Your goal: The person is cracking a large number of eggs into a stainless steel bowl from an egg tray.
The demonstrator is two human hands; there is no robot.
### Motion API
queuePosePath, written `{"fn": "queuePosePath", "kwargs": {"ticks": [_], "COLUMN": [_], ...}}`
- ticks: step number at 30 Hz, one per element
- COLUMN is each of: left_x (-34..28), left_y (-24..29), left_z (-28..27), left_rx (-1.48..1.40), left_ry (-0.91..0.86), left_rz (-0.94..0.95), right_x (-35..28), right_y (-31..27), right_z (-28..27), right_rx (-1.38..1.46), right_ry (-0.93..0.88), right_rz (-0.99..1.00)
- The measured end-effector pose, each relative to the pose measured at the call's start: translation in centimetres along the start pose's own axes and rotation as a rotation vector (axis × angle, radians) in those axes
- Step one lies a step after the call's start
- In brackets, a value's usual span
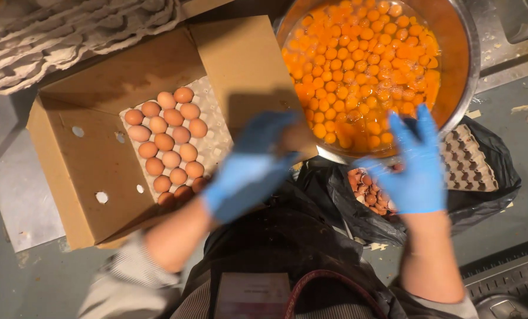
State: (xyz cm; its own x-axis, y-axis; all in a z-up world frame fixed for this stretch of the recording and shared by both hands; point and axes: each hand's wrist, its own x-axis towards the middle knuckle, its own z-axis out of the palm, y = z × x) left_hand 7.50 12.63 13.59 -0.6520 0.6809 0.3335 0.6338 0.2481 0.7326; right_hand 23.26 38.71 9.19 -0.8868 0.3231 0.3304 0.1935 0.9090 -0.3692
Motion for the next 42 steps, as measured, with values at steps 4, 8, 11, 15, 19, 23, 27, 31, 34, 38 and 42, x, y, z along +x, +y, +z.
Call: {"fn": "queuePosePath", "kwargs": {"ticks": [4, 8, 11, 15, 19, 23, 27, 31, 34, 38, 42], "left_x": [0.4, 0.6, -0.1, 1.1, -3.2, -4.1, -5.6, -5.4, -2.8, -0.5, 0.0], "left_y": [2.0, -2.4, -5.4, -11.8, -21.7, -23.0, -25.1, -24.7, -19.7, -15.1, -12.4], "left_z": [6.6, 0.4, -6.1, -9.3, -6.2, -3.7, -2.2, -2.4, -4.4, -8.1, -11.0], "left_rx": [-0.170, 0.044, 0.067, 0.460, 0.449, 0.687, 0.915, 0.766, 0.614, 0.408, 0.249], "left_ry": [-0.151, -0.086, 0.023, -0.179, -0.332, -0.377, -0.493, -0.396, -0.402, -0.328, -0.162], "left_rz": [-0.130, 0.142, -0.224, -0.475, -0.456, -0.215, -0.328, -0.302, -0.441, -0.671, -0.905], "right_x": [1.0, -0.8, -2.2, -1.2, 2.0, 5.2, 6.1, 5.0, 3.0, -0.7, -4.7], "right_y": [-3.8, 2.9, 10.2, 12.1, 9.1, 8.9, 10.3, 13.2, 13.2, 15.6, 18.6], "right_z": [3.1, 5.5, 7.5, 5.5, 3.7, 4.6, 5.2, 3.9, 1.4, 0.9, 1.8], "right_rx": [-0.018, 0.174, 0.013, -0.090, 0.001, -0.091, -0.176, -0.082, 0.014, 0.086, 0.094], "right_ry": [-0.009, -0.025, 0.026, -0.084, -0.065, -0.130, -0.272, -0.178, -0.047, 0.081, 0.142], "right_rz": [-0.160, 0.128, 0.314, 0.399, 0.477, 0.484, 0.456, 0.369, 0.364, 0.428, 0.459]}}
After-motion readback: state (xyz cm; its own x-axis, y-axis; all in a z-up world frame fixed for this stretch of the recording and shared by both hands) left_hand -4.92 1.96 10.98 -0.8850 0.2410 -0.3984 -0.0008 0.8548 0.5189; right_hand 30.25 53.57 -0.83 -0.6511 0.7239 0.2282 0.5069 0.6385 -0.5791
